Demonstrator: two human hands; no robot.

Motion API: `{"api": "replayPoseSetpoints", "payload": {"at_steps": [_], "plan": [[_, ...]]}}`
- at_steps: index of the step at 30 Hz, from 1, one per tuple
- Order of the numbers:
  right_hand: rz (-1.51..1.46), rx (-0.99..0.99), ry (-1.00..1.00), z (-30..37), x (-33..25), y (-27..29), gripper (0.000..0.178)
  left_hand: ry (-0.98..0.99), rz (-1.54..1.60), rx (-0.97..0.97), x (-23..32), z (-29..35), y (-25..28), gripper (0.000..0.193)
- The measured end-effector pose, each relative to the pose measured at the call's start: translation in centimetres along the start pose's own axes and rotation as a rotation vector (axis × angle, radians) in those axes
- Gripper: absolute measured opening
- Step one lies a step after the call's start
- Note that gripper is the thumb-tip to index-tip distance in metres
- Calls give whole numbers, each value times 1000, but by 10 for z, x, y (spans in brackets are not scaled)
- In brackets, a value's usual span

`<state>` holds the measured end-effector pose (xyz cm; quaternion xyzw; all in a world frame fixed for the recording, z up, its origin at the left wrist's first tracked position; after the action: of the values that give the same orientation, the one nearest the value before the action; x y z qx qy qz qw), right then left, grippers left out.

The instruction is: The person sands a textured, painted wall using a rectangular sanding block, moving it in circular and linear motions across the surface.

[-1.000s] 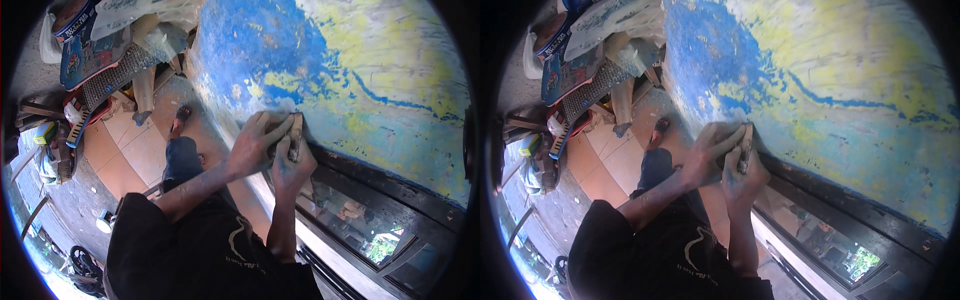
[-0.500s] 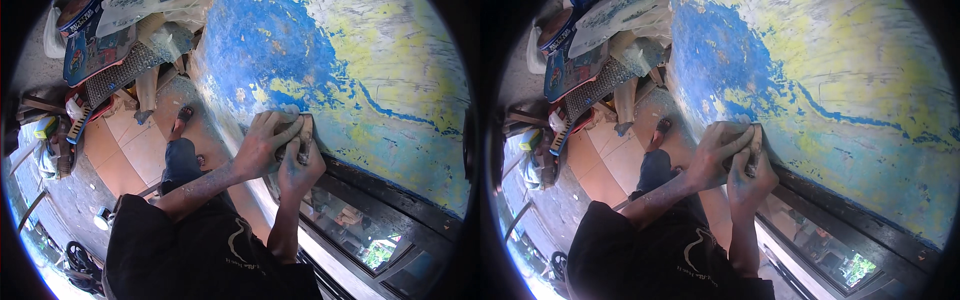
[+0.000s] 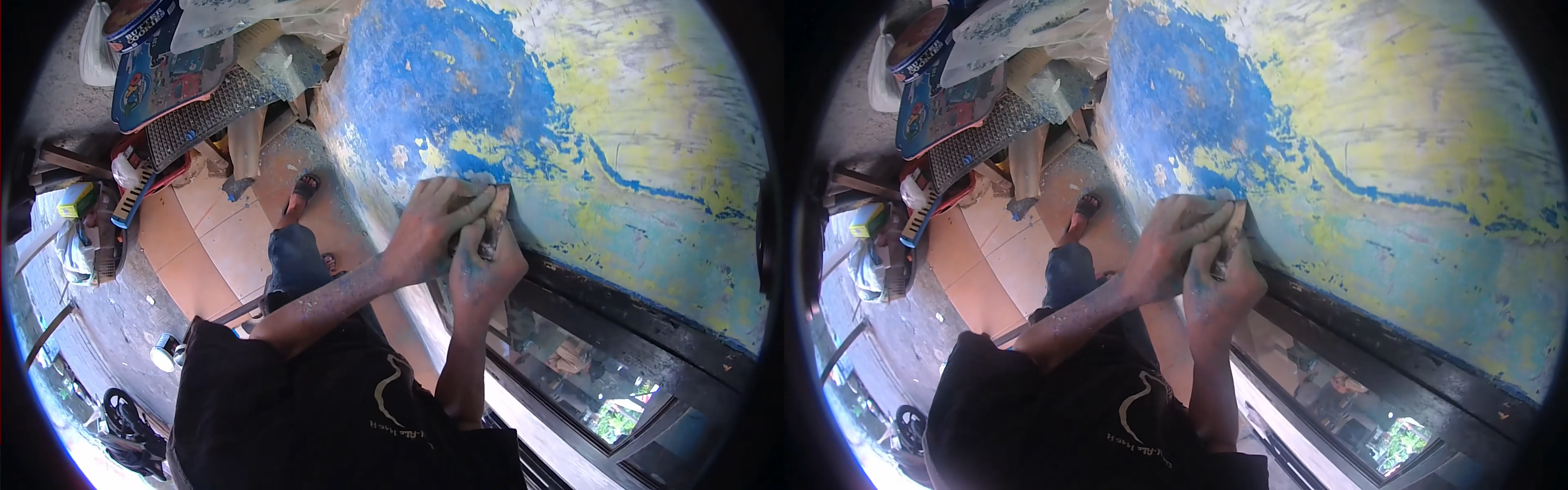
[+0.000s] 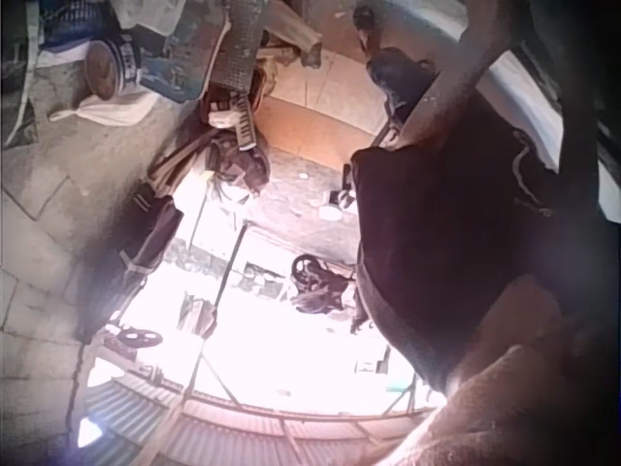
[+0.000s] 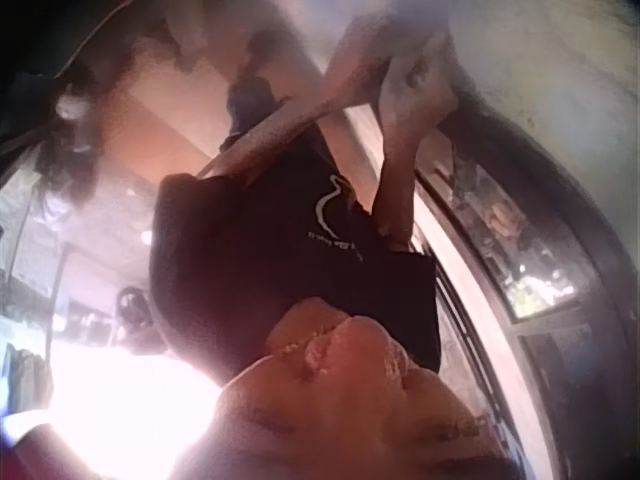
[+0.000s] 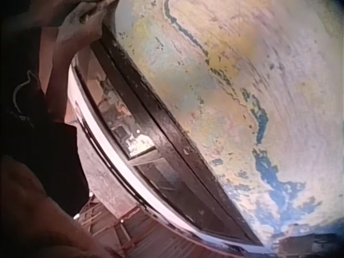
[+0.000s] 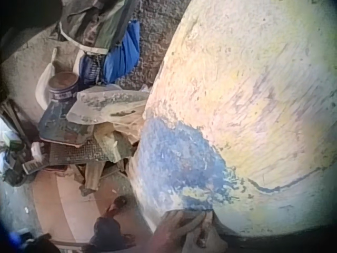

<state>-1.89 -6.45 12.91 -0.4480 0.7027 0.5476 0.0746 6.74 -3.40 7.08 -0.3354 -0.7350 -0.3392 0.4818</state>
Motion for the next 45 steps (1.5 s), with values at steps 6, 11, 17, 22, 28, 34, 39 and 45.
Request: {"api": "replayPoseSetpoints", "payload": {"at_steps": [6, 11, 17, 22, 28, 34, 39, 45], "plan": [[6, -5, 226, -10, 6, -10, 31, -27, -8, 28, -9, 1, -12, 61], [20, -365, 168, -18, 15, -56, 45, 94, -65, 93, -39, -4, 23, 56], [-541, -448, -175, 74, 27, -43, 45, 314, -115, -43, -86, 21, 58, 32], [-292, -514, -199, 135, 108, -33, 37, 159, -223, 336, -54, -21, 69, 32], [-396, -460, -274, 118, 95, -27, 30, 115, -160, 423, -69, -35, 2, 46], [-577, -488, -353, 124, 88, -30, 28, 91, -295, 403, -68, -41, 20, 28], [-626, -533, -382, 133, 89, -42, 32, 276, 30, 537, -89, -40, 35, 26], [-399, -511, -271, 128, 67, -45, 32, 238, 284, 523, -116, -42, 47, 24]]}}
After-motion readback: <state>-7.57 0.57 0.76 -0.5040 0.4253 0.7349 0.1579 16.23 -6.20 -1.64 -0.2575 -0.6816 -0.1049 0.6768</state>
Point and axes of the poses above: each hand's wrist, its own z-axis away from the middle knuckle, its own y-axis out of the back of the hand, x = y × z, the point moved 2 cm from there along -z, towards the middle knuckle, and after that the axes turned 10 degrees about y, right-handed, at the moved point
